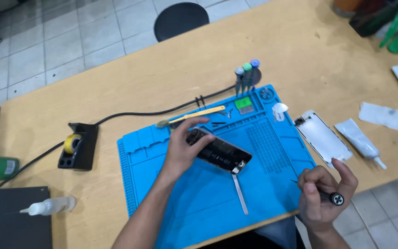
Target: Disassembling and repairing internal components of a mobile phone using specialized tools on a repair mat.
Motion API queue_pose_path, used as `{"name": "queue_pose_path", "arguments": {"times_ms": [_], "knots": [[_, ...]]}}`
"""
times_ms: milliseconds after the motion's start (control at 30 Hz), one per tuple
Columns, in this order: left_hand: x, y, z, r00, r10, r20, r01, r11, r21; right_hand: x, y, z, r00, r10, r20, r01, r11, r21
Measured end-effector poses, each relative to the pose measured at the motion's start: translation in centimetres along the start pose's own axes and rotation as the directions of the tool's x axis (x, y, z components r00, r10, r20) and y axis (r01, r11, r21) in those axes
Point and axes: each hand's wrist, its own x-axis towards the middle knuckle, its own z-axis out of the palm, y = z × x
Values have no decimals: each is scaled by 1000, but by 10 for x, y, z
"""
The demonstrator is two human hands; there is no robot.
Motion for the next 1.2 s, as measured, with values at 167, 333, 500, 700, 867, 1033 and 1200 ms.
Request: {"name": "queue_pose_path", "arguments": {"times_ms": [167, 333, 500, 700, 867, 1033, 1200], "knots": [[34, 15, 71, 969, 119, 218, -118, 993, -15, -30, -23, -30, 992, -117, -51, 109, 984, -142], [8, 49, 111, 987, 149, 51, -139, 976, -170, -27, 14, -60, 976, 28, -218, -10, 996, 84], [-29, 28, 70, 968, 115, -225, -163, 965, -205, -12, 11, -68, 970, 40, -240, 5, 983, 185], [-89, -57, -35, 874, -112, -473, -47, 949, -313, 54, -4, 12, 806, 22, 591, 107, 977, -182], [-105, -57, -63, 912, -58, -405, 43, 998, -46, 87, 19, 77, 479, 95, 873, 510, 779, -365], [-100, -38, -63, 967, 95, -236, -51, 981, 186, 158, 85, 76, 627, -6, 779, 525, 742, -417], [-90, -54, -68, 933, 359, -17, -349, 918, 189, 196, 129, 76, 742, 191, 643, 324, 737, -593]]}}
